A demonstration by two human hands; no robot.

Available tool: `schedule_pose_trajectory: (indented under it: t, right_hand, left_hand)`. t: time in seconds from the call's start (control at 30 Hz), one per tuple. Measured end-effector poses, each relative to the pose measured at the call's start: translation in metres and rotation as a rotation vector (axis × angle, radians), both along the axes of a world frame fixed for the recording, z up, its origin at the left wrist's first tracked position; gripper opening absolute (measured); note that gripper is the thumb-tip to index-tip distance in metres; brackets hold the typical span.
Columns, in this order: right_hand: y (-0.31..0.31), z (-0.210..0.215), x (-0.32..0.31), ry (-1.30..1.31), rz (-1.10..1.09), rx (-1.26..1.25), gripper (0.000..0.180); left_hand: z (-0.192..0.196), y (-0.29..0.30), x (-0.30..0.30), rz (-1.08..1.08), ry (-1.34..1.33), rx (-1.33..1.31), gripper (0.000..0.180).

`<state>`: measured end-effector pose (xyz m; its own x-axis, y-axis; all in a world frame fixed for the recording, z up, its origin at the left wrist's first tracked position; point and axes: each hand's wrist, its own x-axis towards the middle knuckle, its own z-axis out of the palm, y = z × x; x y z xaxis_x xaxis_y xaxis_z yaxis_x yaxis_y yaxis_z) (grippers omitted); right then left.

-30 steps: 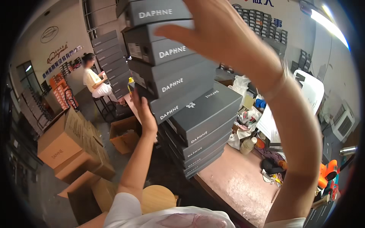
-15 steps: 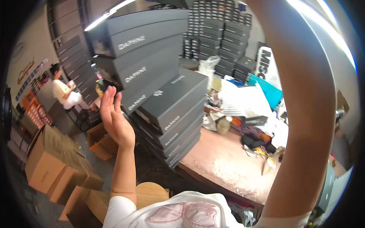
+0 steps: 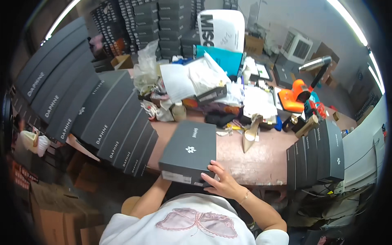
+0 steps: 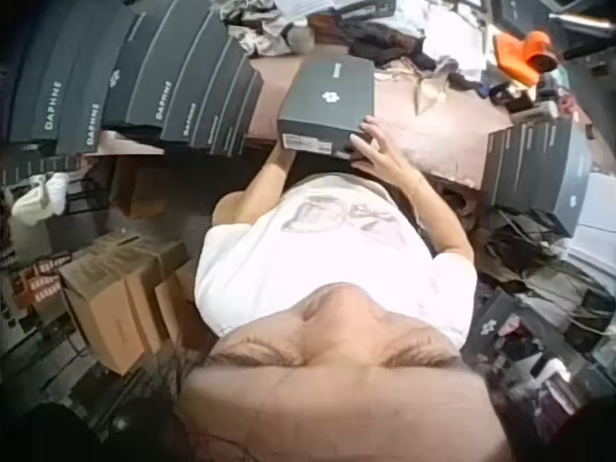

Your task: Inspecting and packing high-heeled shoes into individual shoeboxes with tissue paper.

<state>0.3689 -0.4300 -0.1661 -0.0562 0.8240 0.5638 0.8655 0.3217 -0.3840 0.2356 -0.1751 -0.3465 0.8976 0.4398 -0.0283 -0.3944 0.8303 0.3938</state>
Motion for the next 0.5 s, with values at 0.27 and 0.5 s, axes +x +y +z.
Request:
schedule_pose_trajectory:
  t: [0.27, 0.5]
  right_hand:
    - [-0.022, -0.188, 0.003, 0.977, -0.705, -0.526, 0.070]
    - [-0.004, -0.114, 0.067, 2.164, -0.471, -0.576, 0.047]
  left_hand:
    - [-0.031, -0.059, 0.000, -0.064, 0.872, 0.316, 0.047]
    - [0.039, -0.023, 0.019, -0.184, 0.617, 0.050, 0.051]
